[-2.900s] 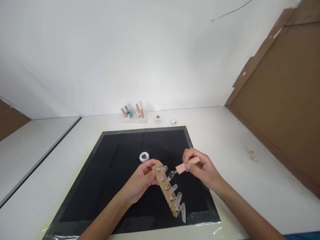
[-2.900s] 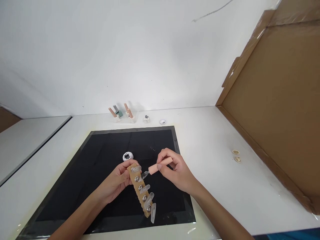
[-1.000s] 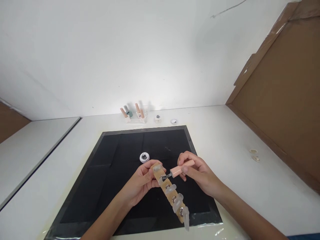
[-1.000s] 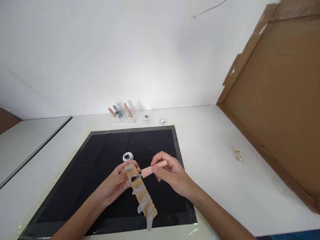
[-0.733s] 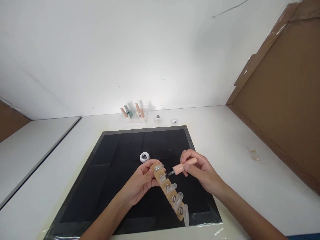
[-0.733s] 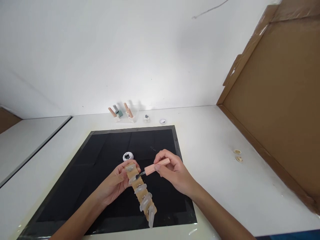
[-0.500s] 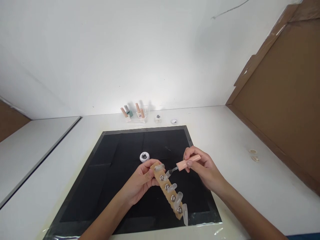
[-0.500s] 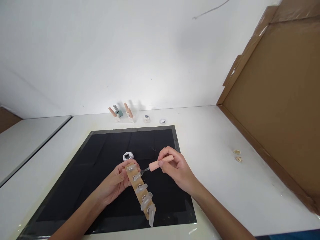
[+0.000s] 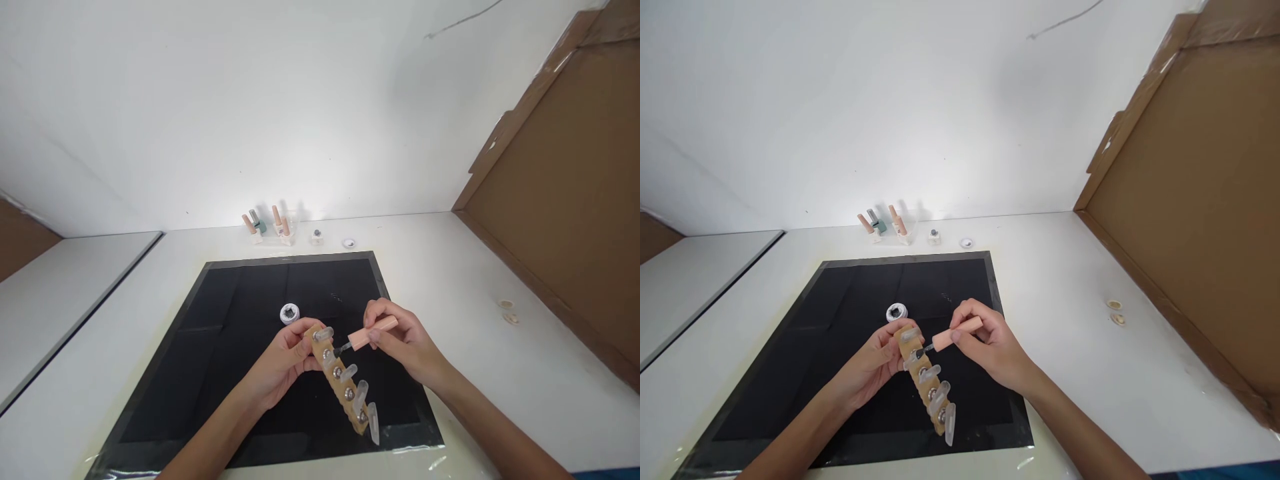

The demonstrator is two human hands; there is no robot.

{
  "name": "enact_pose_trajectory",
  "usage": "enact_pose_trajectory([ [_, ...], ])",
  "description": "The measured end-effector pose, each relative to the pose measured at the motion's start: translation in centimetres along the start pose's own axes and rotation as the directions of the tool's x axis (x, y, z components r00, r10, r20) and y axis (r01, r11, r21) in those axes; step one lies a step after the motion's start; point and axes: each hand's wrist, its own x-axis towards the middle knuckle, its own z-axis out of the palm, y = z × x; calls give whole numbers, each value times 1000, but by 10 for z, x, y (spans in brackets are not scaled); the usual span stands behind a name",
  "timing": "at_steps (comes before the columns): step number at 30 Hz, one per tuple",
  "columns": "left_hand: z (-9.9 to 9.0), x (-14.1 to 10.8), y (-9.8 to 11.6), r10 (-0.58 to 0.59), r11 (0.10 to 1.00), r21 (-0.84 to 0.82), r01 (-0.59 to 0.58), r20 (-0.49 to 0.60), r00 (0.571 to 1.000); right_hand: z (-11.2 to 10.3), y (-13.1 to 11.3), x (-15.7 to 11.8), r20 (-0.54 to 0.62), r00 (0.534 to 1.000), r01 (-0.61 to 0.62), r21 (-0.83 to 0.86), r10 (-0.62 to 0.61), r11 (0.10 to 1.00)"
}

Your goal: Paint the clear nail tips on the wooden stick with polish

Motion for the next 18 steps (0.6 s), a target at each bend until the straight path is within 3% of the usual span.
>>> enact_pose_trajectory([
  [7,1,0,-1,-8,1000,1,8,-28,1000,0,0,0,-23,1000,17,-86,-19,996],
  [18,1,-1,1,-10,1000,-11,10,-42,999,-2,3,0,-67,997,41,-29,-43,999],
])
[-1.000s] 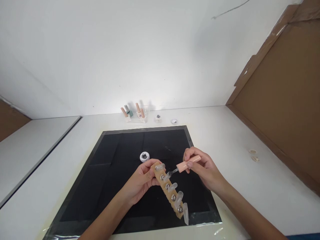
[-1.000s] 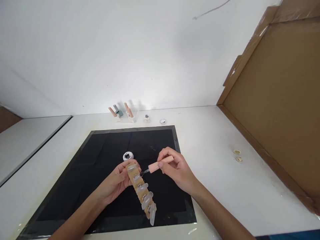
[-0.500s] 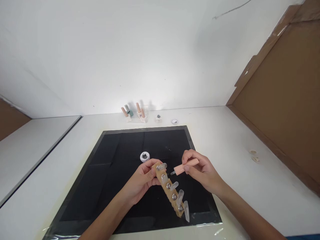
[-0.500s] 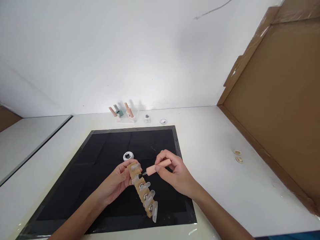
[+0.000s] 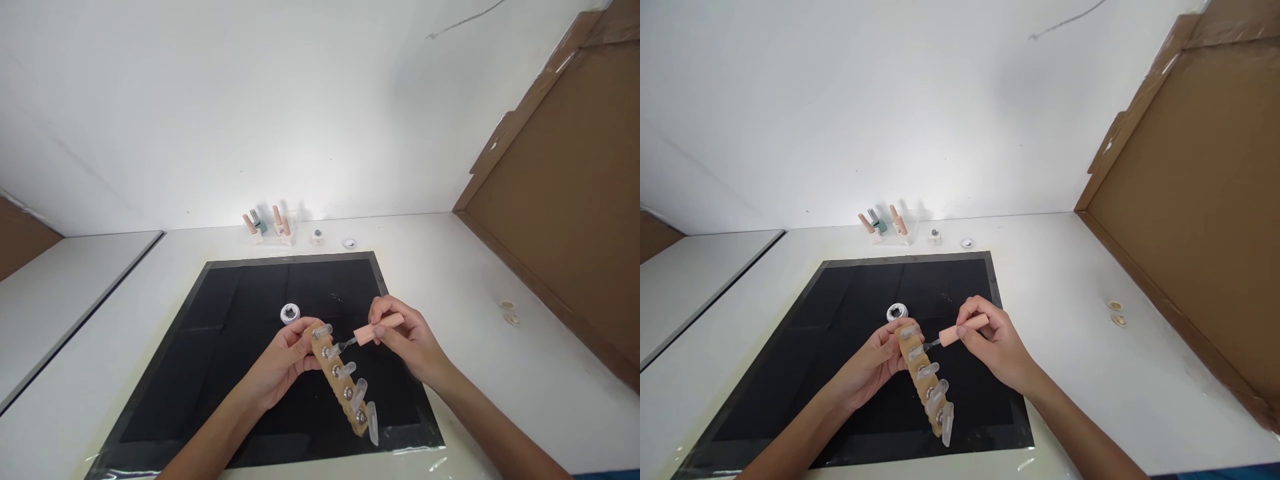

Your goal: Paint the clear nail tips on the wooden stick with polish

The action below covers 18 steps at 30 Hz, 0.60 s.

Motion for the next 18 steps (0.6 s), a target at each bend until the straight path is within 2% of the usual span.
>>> enact_pose_trajectory([
  [6,2,0,1,-22,1000,2,22,-15,1000,0,1,1,-28,1000,-10,8,10,1000],
  [13,4,2,-2,-70,996,54,72,-32,997,-1,2,5,-39,996,-77,-27,76,997],
  [18,6,3,-10,-92,992,85,96,-55,994,-10,13,14,-71,989,-126,47,130,991],
])
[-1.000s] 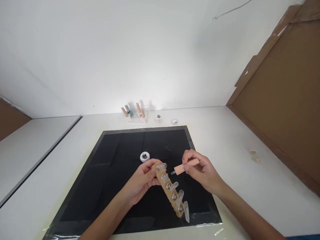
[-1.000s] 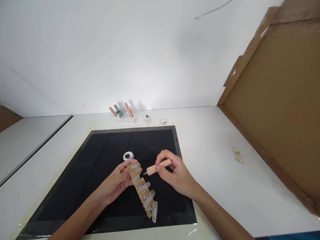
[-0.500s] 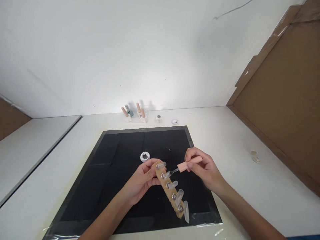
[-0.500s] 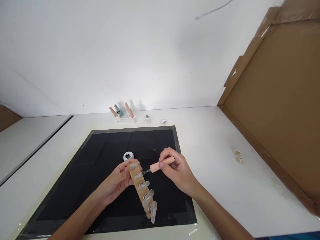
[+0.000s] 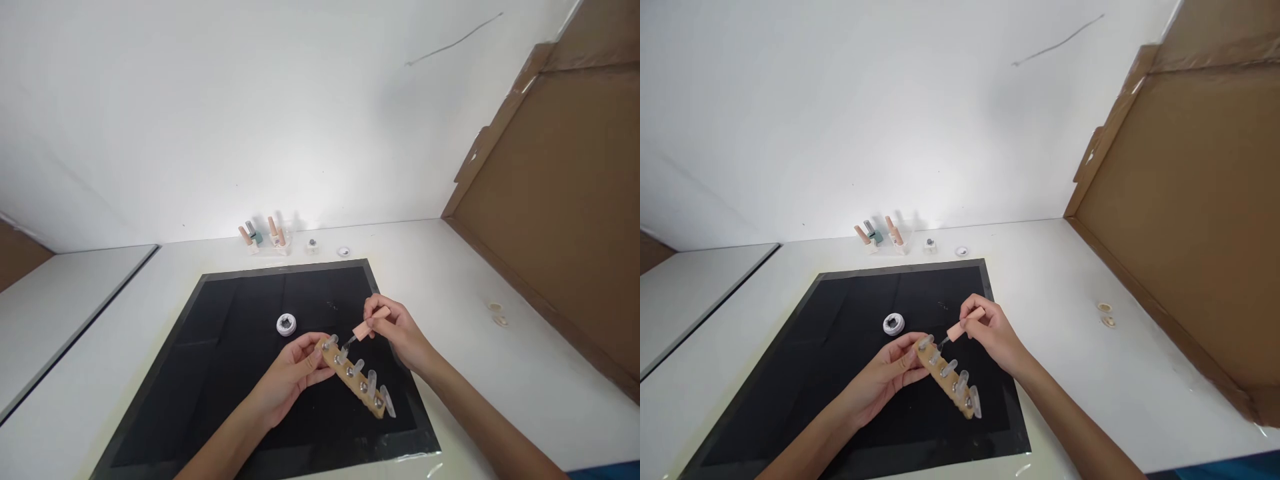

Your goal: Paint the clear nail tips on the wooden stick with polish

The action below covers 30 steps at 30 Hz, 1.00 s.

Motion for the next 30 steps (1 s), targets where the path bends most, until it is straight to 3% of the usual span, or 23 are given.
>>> enact_pose_trajectory([
  [11,3,3,-9,5,991,133,15,-149,989,-7,9,12,56,998,-30,72,26,997],
  [17,1,9,-14,132,912,410,-12,-267,955,-7,11,12,69,998,-18,59,14,998],
  [22,-3,2,-20,197,859,511,-30,-277,941,-7,10,12,80,997,-13,36,10,999],
  [25,-8,-11,-20,305,761,646,-61,-273,913,-6,9,12,94,995,-25,13,23,1000],
  [27,-11,-21,-15,413,632,771,-74,-255,874,-5,7,11,116,993,-37,-5,37,999],
  [30,-10,-32,-2,516,418,901,-114,-133,846,-3,6,10,156,986,-50,-34,55,998],
])
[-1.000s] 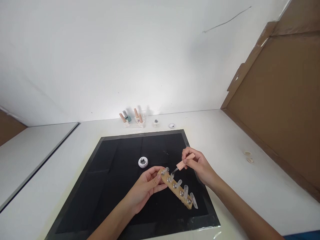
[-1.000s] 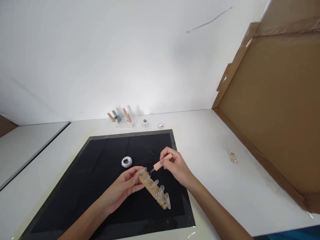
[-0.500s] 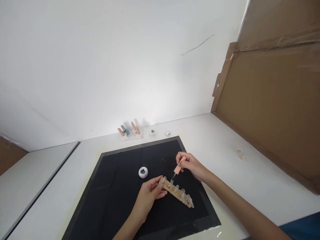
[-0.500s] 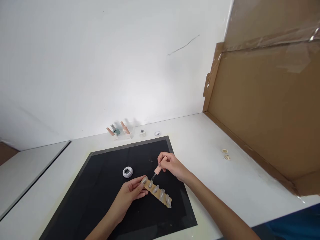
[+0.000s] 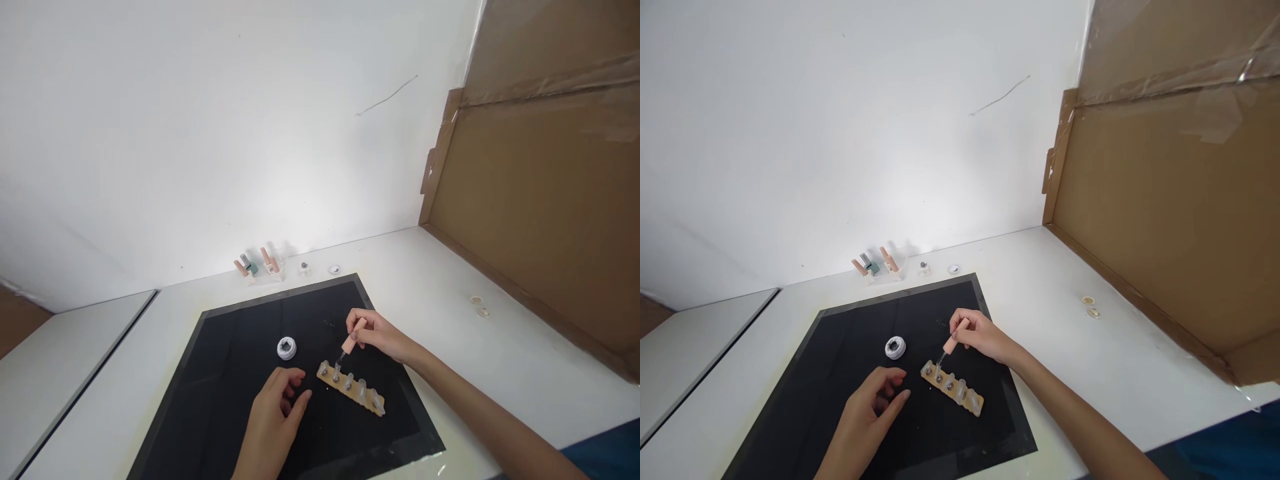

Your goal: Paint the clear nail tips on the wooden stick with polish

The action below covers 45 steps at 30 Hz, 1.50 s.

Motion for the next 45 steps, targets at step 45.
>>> enact_pose_trajectory([
  [45,67,-8,18,-362,869,-390,305,-82,929,1,11,4,119,990,-65,-140,82,988],
])
